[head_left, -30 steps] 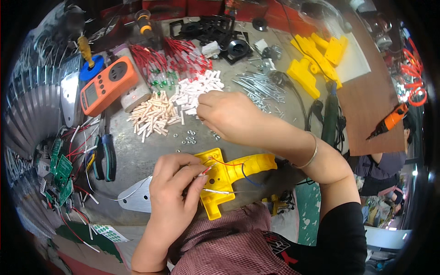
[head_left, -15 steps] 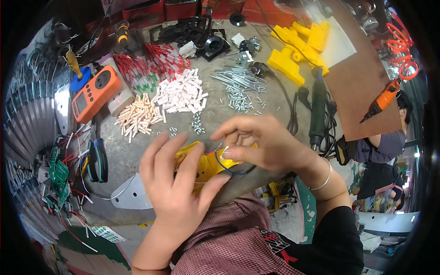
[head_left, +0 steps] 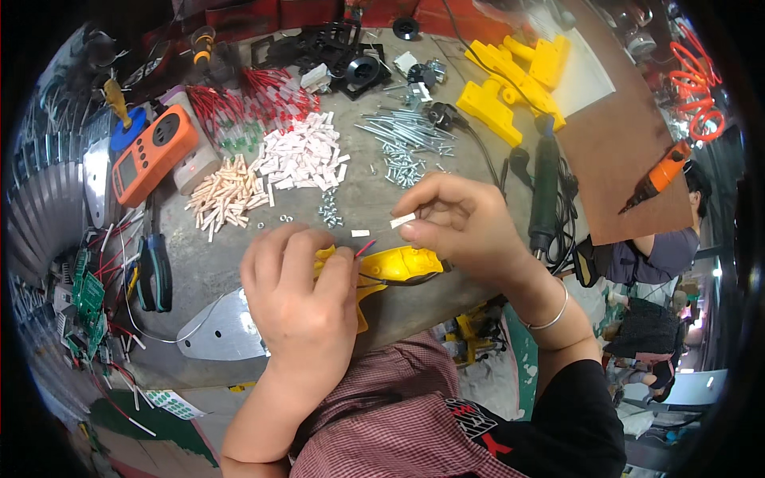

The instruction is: Assembling components into a yellow plastic housing, including wiring and soldering.

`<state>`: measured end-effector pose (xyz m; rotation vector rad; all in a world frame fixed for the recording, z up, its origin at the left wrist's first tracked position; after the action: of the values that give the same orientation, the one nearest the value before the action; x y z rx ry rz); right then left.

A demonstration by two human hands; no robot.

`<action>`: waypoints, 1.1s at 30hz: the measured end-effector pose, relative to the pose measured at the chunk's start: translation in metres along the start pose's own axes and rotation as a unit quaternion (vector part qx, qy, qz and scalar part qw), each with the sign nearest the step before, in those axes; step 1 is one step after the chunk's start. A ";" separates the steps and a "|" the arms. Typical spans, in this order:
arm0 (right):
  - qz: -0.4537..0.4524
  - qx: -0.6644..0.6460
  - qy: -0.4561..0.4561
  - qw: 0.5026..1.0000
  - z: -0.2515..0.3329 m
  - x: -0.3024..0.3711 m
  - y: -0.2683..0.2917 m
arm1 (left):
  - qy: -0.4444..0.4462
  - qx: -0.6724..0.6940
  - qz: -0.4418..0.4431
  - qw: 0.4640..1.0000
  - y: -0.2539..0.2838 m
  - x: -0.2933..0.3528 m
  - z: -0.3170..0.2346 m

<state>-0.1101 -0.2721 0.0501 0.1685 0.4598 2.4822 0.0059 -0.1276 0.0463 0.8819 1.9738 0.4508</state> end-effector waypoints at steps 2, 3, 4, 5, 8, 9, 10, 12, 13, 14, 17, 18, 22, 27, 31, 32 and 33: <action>-0.006 0.085 0.033 0.996 -0.001 0.001 0.002 | -0.001 0.001 0.007 1.000 0.000 -0.001 0.000; -0.013 0.094 0.049 0.994 0.001 0.000 0.002 | -0.001 -0.003 0.009 1.000 0.000 -0.002 0.000; -0.019 0.103 0.065 0.992 0.003 0.000 0.002 | -0.001 -0.002 0.009 1.000 0.000 -0.003 0.000; -0.020 0.103 0.065 0.992 0.004 0.000 0.003 | 0.001 -0.001 0.013 1.000 0.000 -0.004 0.000; -0.001 0.143 0.095 0.985 0.009 -0.002 0.001 | 0.002 -0.006 0.022 1.000 -0.001 -0.004 0.000; 0.011 0.162 0.116 0.980 0.012 -0.003 0.001 | -0.002 -0.010 0.028 1.000 -0.002 -0.004 0.000; 0.023 0.182 0.137 0.973 0.014 -0.003 0.000 | -0.002 -0.011 0.028 1.000 -0.002 -0.004 0.000; 0.038 0.207 0.162 0.964 0.020 -0.006 0.000 | -0.012 -0.012 0.028 0.999 -0.003 -0.004 0.000; 0.053 0.232 0.187 0.953 0.022 -0.006 -0.001 | -0.012 -0.013 0.029 0.999 -0.003 -0.004 0.000; 0.052 0.231 0.187 0.953 0.021 -0.006 -0.004 | -0.016 -0.008 0.032 0.999 -0.003 -0.004 0.000; 0.062 0.233 0.214 0.947 0.023 -0.006 -0.012 | -0.029 -0.004 0.028 0.999 -0.005 -0.005 0.001; 0.065 0.187 0.152 0.968 0.024 -0.006 -0.011 | -0.031 -0.007 0.021 0.999 -0.005 -0.003 0.002; 0.078 0.231 0.152 0.958 0.019 -0.004 0.001 | -0.027 -0.004 0.039 0.999 -0.001 -0.005 -0.005; 0.089 0.257 0.190 0.943 0.036 0.006 -0.010 | -0.018 0.026 0.077 0.997 0.008 -0.004 -0.014; 0.064 0.254 0.128 0.957 0.026 0.017 0.000 | -0.016 -0.022 0.139 0.990 0.010 0.001 0.001; 0.043 0.230 0.103 0.967 0.025 0.025 0.009 | 0.027 0.047 0.103 0.993 0.024 0.000 0.003; 0.042 0.268 0.068 0.960 0.018 0.036 0.020 | 0.072 0.115 0.065 0.989 0.035 0.001 0.008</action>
<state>-0.1458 -0.2611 0.0747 0.2374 1.2030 2.4012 0.0261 -0.1036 0.0628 1.1558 2.1381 0.3727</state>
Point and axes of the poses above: each hand's wrist, its own x-axis away from the middle knuckle, its own y-axis out of the back of the hand, z = x × y, the point moved 3 cm from there along -x, towards the middle knuckle, and after that the axes turned 12 degrees about x, right-handed, at the moved point
